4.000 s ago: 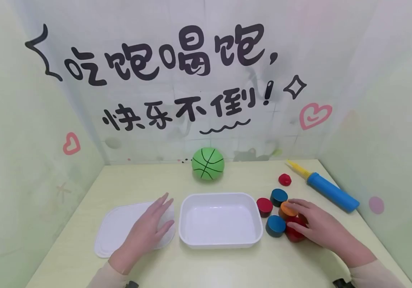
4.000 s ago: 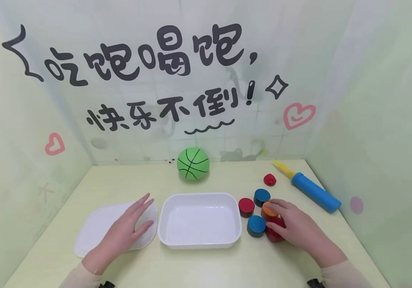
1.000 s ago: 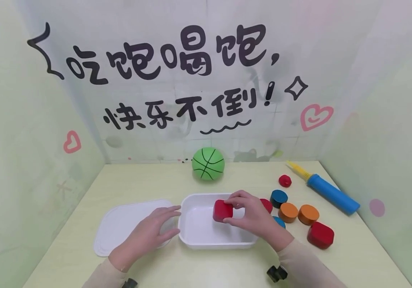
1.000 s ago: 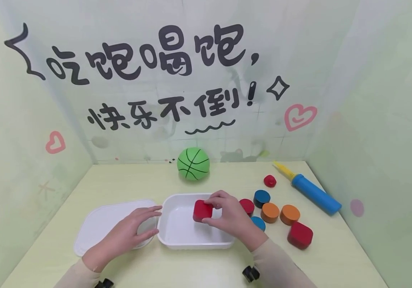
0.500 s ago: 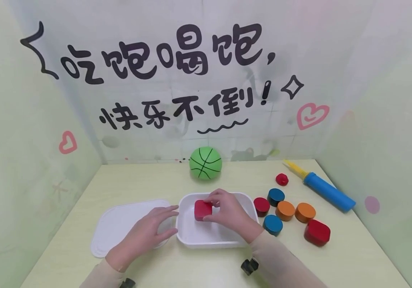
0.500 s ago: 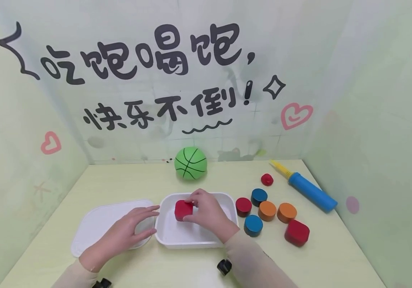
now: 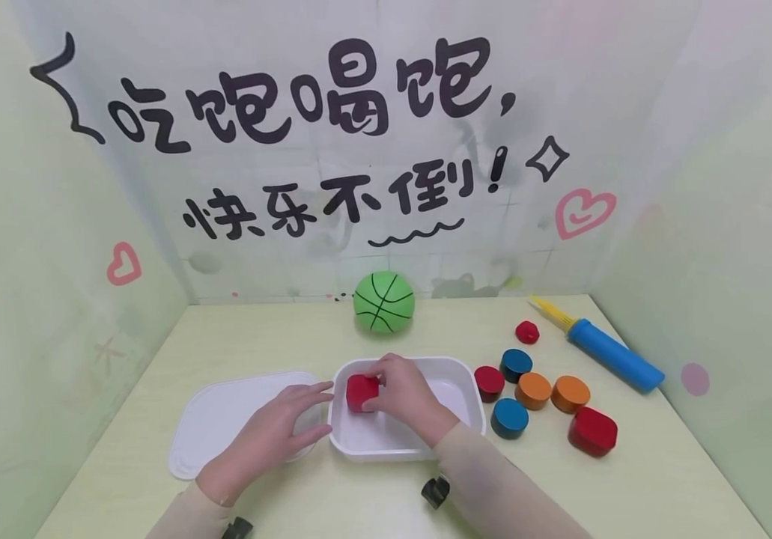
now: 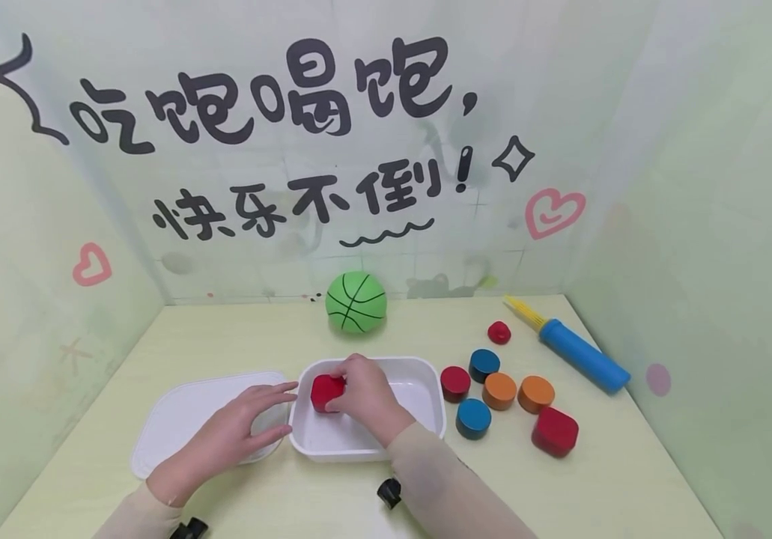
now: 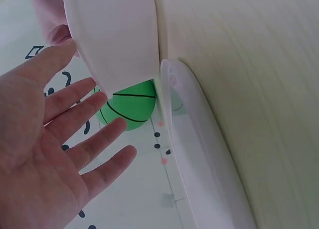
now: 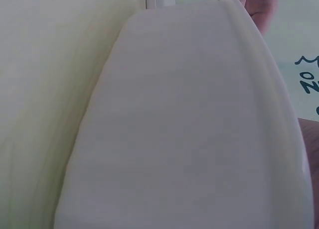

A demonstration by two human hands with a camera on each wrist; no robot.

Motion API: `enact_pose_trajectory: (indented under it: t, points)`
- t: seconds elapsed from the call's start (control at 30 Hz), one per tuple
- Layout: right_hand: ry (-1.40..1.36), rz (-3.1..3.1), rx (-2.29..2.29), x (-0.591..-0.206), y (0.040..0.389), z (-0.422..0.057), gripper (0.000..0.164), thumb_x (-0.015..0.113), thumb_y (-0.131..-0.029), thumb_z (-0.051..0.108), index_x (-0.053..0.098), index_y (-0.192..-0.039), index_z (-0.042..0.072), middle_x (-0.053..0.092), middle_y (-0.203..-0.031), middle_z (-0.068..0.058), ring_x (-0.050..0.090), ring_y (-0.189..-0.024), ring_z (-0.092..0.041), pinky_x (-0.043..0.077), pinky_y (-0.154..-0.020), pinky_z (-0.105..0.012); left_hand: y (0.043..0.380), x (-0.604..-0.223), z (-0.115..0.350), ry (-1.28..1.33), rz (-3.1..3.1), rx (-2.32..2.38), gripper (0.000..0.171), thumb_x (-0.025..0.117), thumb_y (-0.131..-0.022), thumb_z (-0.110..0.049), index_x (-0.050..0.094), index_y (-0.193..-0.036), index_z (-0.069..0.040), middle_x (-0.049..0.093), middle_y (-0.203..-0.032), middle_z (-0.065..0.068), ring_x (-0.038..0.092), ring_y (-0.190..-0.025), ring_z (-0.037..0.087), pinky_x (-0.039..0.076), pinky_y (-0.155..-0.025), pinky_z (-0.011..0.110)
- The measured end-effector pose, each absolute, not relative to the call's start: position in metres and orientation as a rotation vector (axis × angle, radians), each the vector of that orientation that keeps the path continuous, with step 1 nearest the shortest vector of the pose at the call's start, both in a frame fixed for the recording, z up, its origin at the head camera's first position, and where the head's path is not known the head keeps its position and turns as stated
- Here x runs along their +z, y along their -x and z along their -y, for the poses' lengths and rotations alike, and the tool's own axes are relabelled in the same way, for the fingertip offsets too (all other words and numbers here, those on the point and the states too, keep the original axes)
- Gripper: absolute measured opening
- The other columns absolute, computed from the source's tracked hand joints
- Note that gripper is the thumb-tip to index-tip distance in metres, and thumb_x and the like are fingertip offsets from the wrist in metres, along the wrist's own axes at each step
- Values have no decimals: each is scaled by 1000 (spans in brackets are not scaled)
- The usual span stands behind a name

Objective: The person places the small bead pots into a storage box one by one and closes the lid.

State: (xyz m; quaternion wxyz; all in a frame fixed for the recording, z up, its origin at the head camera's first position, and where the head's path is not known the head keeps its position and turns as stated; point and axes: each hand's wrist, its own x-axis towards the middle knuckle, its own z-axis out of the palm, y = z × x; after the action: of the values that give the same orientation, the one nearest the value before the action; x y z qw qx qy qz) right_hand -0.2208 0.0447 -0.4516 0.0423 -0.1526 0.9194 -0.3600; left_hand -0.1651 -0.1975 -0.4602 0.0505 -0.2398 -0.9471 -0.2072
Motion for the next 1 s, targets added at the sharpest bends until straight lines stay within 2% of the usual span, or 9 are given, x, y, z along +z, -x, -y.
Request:
enact_pose_trajectory:
  t: [0.17, 0.4, 0.6, 0.77, 1.0]
  points:
    - [414, -2766, -1107, -450, 222, -38, 50, 95, -73, 12, 77, -120, 9, 70, -109, -6, 63, -97, -20, 60, -88, -35, 166, -458, 198, 725, 2886, -623, 48, 78, -92, -38, 68, -136, -21, 59, -151, -4, 56, -137, 26, 54, -107, 52]
    - [416, -2733, -1159, -448, 223, -33, 46, 93, -74, 11, 78, -117, 10, 72, -106, -3, 62, -99, -20, 60, -88, -36, 166, -457, 198, 719, 2888, -622, 48, 77, -93, -38, 68, -136, -21, 59, -151, -4, 57, -137, 27, 53, -107, 52]
    - [401, -2749, -1117, -448, 222, -32, 49, 92, -76, 11, 75, -122, 13, 69, -113, -4, 60, -106, -22, 59, -92, -38, 168, -459, 199, 724, 2884, -635, 48, 77, -93, -38, 68, -137, -21, 58, -152, -5, 57, -137, 26, 54, -106, 52]
    - [403, -2780, -1083, -443, 216, -39, 53, 92, -76, 13, 75, -126, 17, 65, -118, -9, 59, -109, -25, 58, -93, -42, 169, -459, 199, 732, 2869, -636, 48, 77, -92, -38, 68, -137, -21, 58, -151, -4, 58, -136, 27, 54, -106, 53]
    - [398, -2903, -944, -439, 205, -65, 45, 90, -79, 21, 75, -121, 14, 69, -123, -7, 65, -116, -28, 58, -99, -45, 166, -462, 199, 720, 2878, -658, 47, 77, -92, -38, 69, -136, -22, 59, -151, -5, 57, -137, 27, 53, -107, 53]
